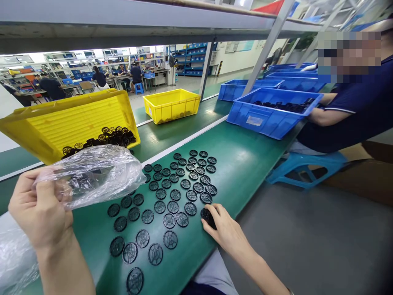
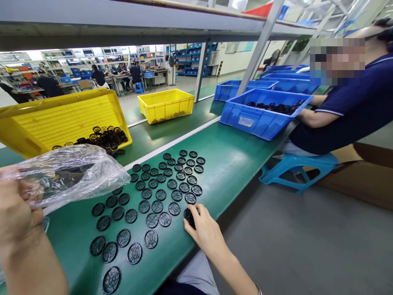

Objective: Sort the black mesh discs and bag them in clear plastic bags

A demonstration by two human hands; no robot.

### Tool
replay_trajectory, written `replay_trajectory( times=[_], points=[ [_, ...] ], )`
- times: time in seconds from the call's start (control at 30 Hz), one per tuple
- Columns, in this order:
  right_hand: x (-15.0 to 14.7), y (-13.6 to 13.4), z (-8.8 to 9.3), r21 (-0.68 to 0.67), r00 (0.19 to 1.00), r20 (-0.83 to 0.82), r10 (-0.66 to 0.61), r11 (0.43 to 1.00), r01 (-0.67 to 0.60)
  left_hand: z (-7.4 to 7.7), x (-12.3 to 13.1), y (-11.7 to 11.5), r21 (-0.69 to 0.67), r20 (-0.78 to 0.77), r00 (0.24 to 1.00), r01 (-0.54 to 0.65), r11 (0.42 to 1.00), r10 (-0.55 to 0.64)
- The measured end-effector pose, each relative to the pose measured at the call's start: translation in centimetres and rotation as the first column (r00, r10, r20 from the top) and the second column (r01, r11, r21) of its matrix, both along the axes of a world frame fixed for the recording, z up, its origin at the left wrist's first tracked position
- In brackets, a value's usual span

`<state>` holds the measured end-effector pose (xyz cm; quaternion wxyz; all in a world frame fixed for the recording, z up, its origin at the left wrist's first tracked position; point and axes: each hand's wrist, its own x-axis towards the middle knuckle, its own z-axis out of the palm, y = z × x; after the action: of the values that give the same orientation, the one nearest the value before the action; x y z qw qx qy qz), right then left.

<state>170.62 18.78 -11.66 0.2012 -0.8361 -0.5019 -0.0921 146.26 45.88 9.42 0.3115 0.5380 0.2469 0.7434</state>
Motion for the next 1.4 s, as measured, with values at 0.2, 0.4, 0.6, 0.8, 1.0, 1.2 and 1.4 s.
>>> replay_trajectory(
  times=[0.2, 0.4, 0.6, 0.8, 1.0, 1.2, 1.4],
  points=[
    [-0.2, -0.2, 0.5, -0.020, 1.000, -0.009, 0.010, 1.000, -0.010, -0.1, 0.0, -0.1, 0.034, -0.034, 0.999, 0.021, 0.999, -0.020],
    [-0.5, 1.5, 2.1, 0.013, 0.990, -0.069, 0.121, 0.993, -0.120, 0.1, 0.0, -0.2, 0.050, -0.032, 0.999, 0.032, 0.998, -0.030],
    [-0.4, 3.4, 2.2, -0.077, 0.976, -0.068, 0.205, 0.975, -0.210, 0.1, 0.1, -0.3, 0.029, -0.021, 0.999, 0.027, 0.999, -0.026],
    [-0.6, 3.4, 3.0, -0.138, 0.974, -0.080, 0.214, 0.965, -0.223, 0.1, 0.1, -0.2, 0.047, -0.027, 0.998, 0.063, 0.997, -0.062],
    [-2.3, 3.9, 3.3, -0.132, 0.940, -0.081, 0.332, 0.931, -0.340, 0.1, -0.1, -0.2, 0.056, -0.019, 0.999, 0.049, 0.997, -0.048],
    [-3.2, 4.0, 2.7, -0.197, 0.939, -0.046, 0.342, 0.918, -0.344, 0.2, -0.1, -0.4, 0.034, -0.023, 0.998, 0.054, 0.998, -0.053],
    [-5.9, 3.8, 4.2, -0.126, 0.887, -0.134, 0.442, 0.880, -0.458, 0.1, -0.4, -0.5, 0.017, -0.015, 0.995, 0.096, 0.995, -0.095]
  ],
)
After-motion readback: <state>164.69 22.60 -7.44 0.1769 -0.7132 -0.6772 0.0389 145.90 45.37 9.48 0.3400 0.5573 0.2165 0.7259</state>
